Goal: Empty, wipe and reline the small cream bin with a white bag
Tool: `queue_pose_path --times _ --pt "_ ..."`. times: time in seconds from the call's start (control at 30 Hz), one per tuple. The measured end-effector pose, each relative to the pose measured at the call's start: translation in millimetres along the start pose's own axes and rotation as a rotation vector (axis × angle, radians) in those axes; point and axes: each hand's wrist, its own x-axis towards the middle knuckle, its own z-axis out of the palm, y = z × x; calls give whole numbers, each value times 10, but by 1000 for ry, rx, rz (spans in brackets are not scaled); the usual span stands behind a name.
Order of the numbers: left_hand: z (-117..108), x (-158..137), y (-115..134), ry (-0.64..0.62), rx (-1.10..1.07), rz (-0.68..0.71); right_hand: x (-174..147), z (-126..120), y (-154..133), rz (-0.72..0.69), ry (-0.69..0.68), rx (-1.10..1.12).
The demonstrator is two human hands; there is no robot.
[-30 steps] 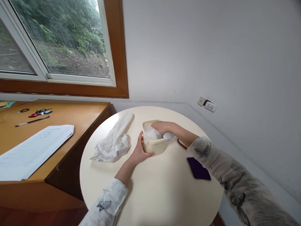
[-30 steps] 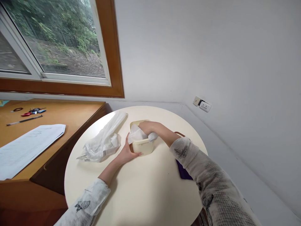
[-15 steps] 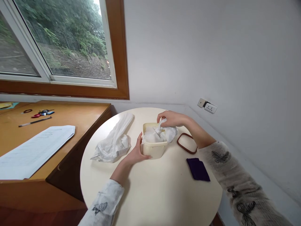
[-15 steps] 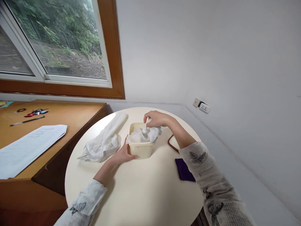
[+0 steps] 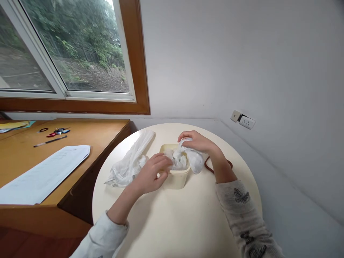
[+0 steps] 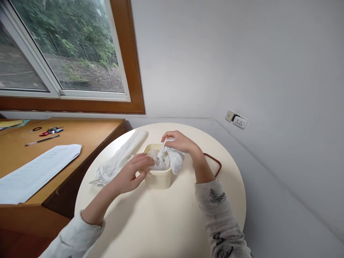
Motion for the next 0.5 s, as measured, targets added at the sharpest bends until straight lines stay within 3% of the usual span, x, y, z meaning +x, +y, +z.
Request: queue_pose_path --times 0.17,0.33,0.43,0.5 --pt "-135 224 137 -326 104 -68 -9 49 0 4 44 199" --pt "-227 451 179 -537 90 -161 35 108 85 8 124 367" --pt "-277 557 145 -562 32 -258 64 138 158 27 168 478" --pt "-282 628 110 -439 13 -325 85 155 204 28 197 573"
